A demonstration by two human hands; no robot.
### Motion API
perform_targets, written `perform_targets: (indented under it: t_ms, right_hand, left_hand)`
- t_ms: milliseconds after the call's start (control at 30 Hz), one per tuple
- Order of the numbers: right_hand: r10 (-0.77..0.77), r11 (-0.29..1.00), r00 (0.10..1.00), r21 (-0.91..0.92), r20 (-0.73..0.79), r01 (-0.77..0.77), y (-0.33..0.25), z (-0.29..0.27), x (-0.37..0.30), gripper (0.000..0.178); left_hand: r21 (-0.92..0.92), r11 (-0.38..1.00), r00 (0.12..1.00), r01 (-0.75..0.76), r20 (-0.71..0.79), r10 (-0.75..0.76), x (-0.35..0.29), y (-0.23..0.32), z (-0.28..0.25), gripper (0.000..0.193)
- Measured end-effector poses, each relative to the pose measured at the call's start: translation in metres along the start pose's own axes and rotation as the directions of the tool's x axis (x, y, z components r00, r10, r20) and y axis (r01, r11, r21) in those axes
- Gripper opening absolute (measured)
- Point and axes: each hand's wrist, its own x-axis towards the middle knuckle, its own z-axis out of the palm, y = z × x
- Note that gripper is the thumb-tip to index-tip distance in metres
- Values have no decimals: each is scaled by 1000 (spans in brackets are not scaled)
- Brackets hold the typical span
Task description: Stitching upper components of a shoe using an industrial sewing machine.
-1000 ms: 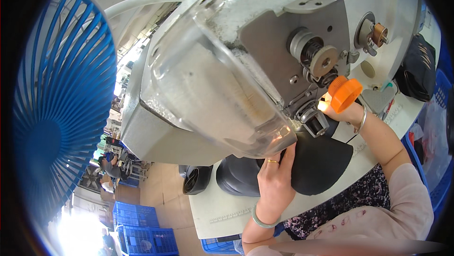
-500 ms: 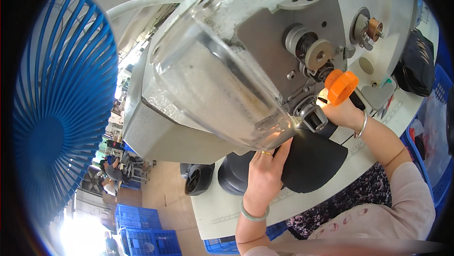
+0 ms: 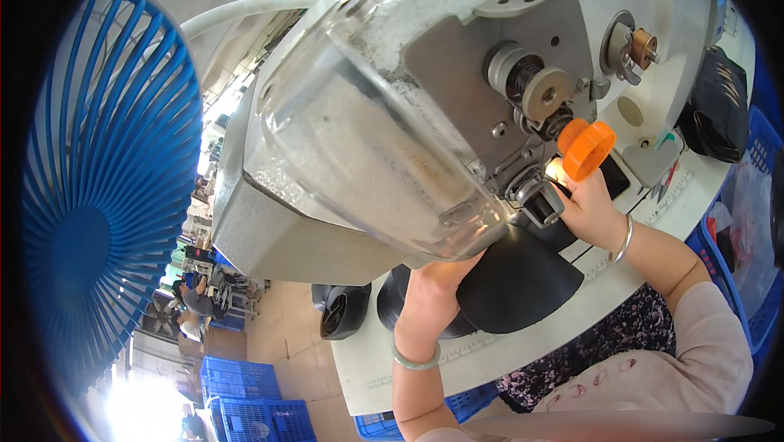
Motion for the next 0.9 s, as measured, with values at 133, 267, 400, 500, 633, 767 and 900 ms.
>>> perform_targets:
  t_ms: [133, 267, 400, 500, 633, 767, 900]
  right_hand:
    - [29, 999, 998, -48, 57, -26, 5, 1, -8, 30]
    - [-36, 998, 997, -41, 72, 39, 12, 1, -7, 31]
    - [69, 996, 967, -78, 246, -52, 17, -6, 0, 33]
    - [53, 989, 975, 121, 218, -81, 14, -5, 4, 35]
    - [92, 974, 971, 182, 222, -134, 8, -6, 6, 35]
    - [107, 984, 973, 118, 204, -133, 7, -5, 2, 35]
    - [154, 971, 970, 154, 188, -184, 12, 1, -3, 35]
  left_hand:
    - [125, 989, 988, 74, 124, -89, -6, 42, -14, 73]
    - [166, 965, 978, 201, -87, -189, 6, 81, 29, 76]
    - [334, 935, 910, 122, -413, 29, 13, 59, 66, 66]
    - [-122, 968, 873, 219, -418, -250, -7, 41, 55, 42]
    - [-735, 625, 713, 263, -288, -640, -9, 32, 46, 42]
    - [-3, 987, 893, 160, -425, -146, -3, 48, 51, 46]
    - [44, 990, 898, 133, -428, -101, -1, 50, 51, 48]
